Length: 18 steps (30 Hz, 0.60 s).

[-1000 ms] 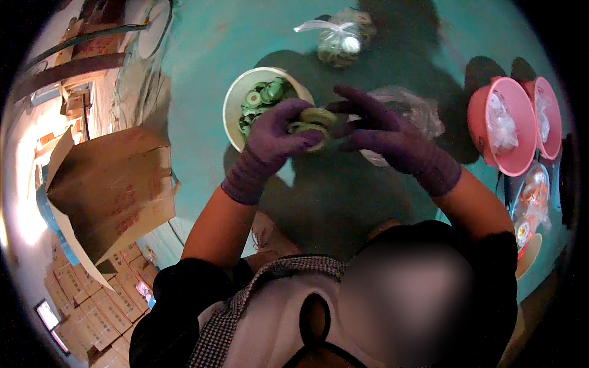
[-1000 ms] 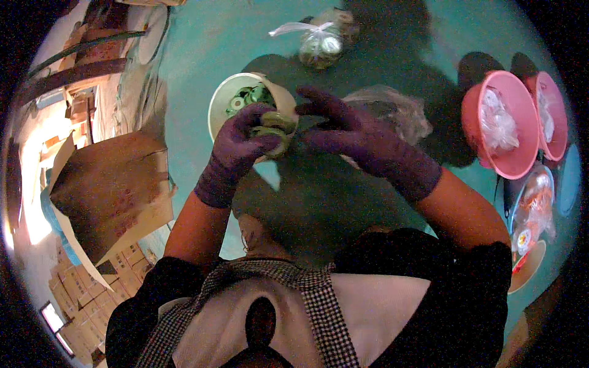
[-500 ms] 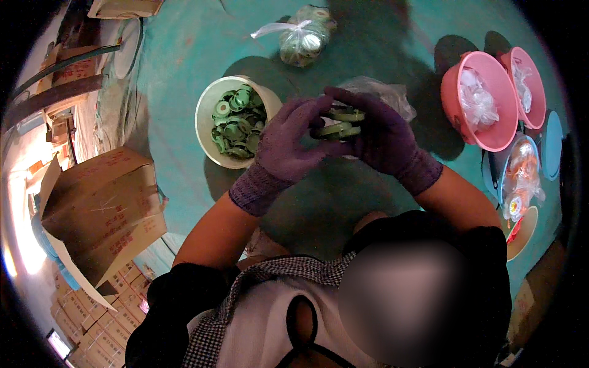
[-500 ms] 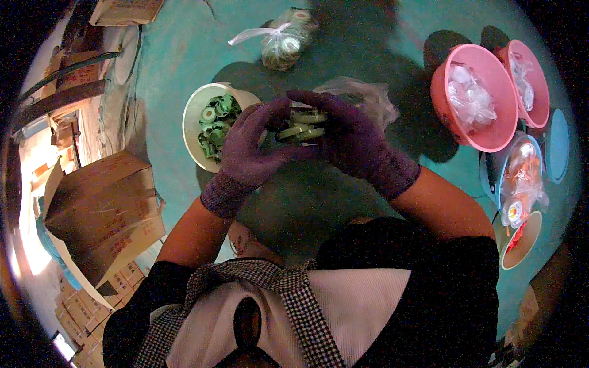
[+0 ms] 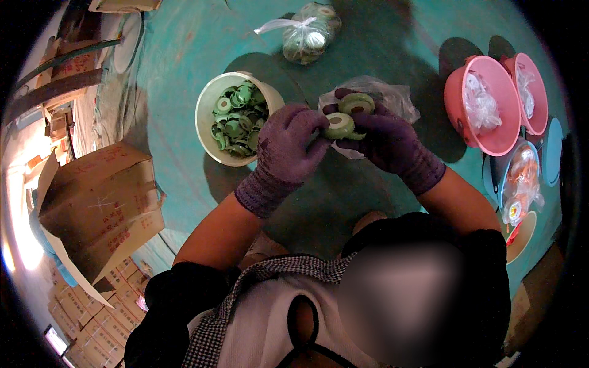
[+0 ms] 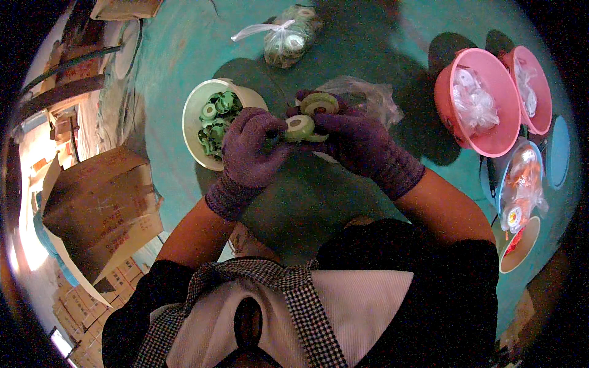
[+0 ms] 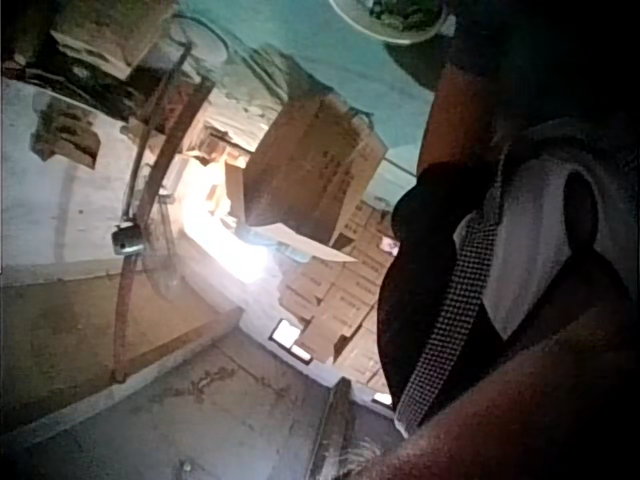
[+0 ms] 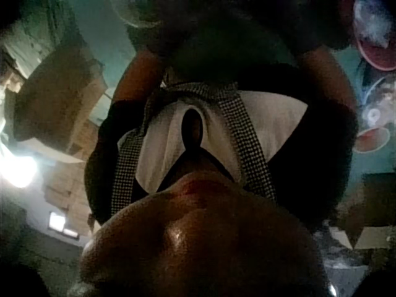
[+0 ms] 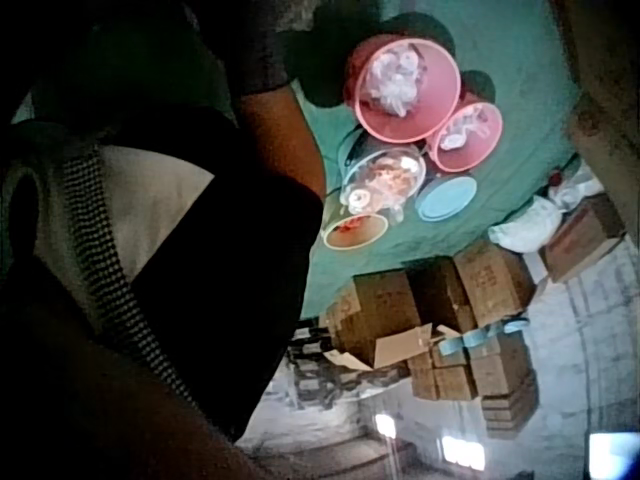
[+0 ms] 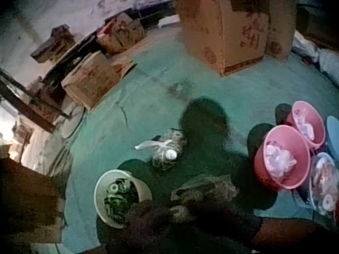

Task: The person transfers green circular objects from a white bowl into plastic bags, ties the bags, and places them into a cardboard box. The person then picks up yellow plastic lids from another box and stacks them.

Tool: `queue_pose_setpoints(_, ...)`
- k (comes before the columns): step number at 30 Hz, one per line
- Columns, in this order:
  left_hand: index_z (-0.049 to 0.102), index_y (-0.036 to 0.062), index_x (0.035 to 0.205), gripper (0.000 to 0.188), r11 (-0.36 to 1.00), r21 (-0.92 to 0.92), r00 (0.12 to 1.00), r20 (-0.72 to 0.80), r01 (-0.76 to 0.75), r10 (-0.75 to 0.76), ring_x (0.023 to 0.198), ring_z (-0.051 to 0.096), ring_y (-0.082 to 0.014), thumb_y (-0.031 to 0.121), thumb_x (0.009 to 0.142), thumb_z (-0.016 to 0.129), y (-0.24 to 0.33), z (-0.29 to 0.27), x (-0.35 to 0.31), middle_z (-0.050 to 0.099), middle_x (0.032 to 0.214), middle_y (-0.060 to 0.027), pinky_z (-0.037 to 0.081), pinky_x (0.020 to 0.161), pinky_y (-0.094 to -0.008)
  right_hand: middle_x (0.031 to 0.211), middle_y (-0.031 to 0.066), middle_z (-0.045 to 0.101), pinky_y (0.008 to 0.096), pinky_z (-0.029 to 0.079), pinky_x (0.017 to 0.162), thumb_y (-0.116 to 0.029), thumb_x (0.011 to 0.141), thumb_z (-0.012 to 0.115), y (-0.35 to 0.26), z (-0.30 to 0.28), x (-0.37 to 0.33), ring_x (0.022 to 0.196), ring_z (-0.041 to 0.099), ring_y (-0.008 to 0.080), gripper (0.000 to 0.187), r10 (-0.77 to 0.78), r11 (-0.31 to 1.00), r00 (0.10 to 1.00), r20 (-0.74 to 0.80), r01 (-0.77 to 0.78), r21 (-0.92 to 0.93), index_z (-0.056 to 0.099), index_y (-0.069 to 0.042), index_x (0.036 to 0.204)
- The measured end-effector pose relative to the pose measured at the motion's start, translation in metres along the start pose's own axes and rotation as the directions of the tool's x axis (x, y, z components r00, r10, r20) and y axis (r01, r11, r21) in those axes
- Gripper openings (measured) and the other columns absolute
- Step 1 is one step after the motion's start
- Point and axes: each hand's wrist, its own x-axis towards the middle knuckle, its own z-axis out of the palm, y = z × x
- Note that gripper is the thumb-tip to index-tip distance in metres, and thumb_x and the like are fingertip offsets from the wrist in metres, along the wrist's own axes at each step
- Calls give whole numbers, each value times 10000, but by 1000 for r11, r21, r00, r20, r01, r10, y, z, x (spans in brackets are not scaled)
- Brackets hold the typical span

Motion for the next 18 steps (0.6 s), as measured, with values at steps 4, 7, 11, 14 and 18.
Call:
queue_pose_setpoints(4, 605, 63, 1007, 348, 859, -324, 917, 174, 397, -358, 870, 630, -280, 40, 676, 711, -1, -3, -2, 614, 958, -130, 507, 795, -346, 1247, 125, 569, 362, 460, 999, -133, 887, 596, 0, -4, 1, 1135, 571, 237, 491, -19, 988, 1000, -8, 18, -150, 453, -33, 1345)
queue_pose_setpoints(7, 616, 54, 1026, 307, 526, -589, 767, 286, 613, -574, 903, 642, -262, 38, 731, 699, -10, 0, -6, 624, 1022, -142, 510, 820, -326, 1225, 115, 579, 343, 483, 952, -105, 864, 595, -3, -4, 1, 1098, 585, 217, 461, 23, 969, 998, -53, -35, -245, 492, -39, 1309)
queue_pose_setpoints(11, 650, 47, 977, 224, 761, -432, 864, 94, 483, -495, 964, 642, -266, 48, 760, 704, -24, -4, -10, 620, 1087, -152, 513, 857, -342, 1186, 102, 602, 316, 511, 891, -90, 854, 577, -10, -9, 3, 1045, 612, 198, 420, -29, 820, 994, -101, -34, -571, 537, -53, 1270)
queue_pose_setpoints(14, 664, 48, 934, 198, 839, -330, 892, 24, 433, -451, 992, 637, -276, 46, 745, 724, -35, -13, -15, 613, 1125, -154, 517, 864, -350, 1175, 110, 613, 327, 512, 898, -100, 868, 563, -19, -26, 7, 1047, 617, 197, 399, -73, 611, 989, -128, -57, -790, 548, -49, 1264)
queue_pose_setpoints(18, 667, 42, 918, 214, 986, 39, 986, 22, 164, -165, 996, 635, -285, 27, 717, 737, -57, -54, -23, 609, 1153, -150, 525, 846, -349, 1213, 139, 587, 324, 455, 943, -109, 832, 578, -19, -57, 9, 1114, 573, 210, 458, -89, 309, 982, -167, -132, -942, 516, -21, 1277)
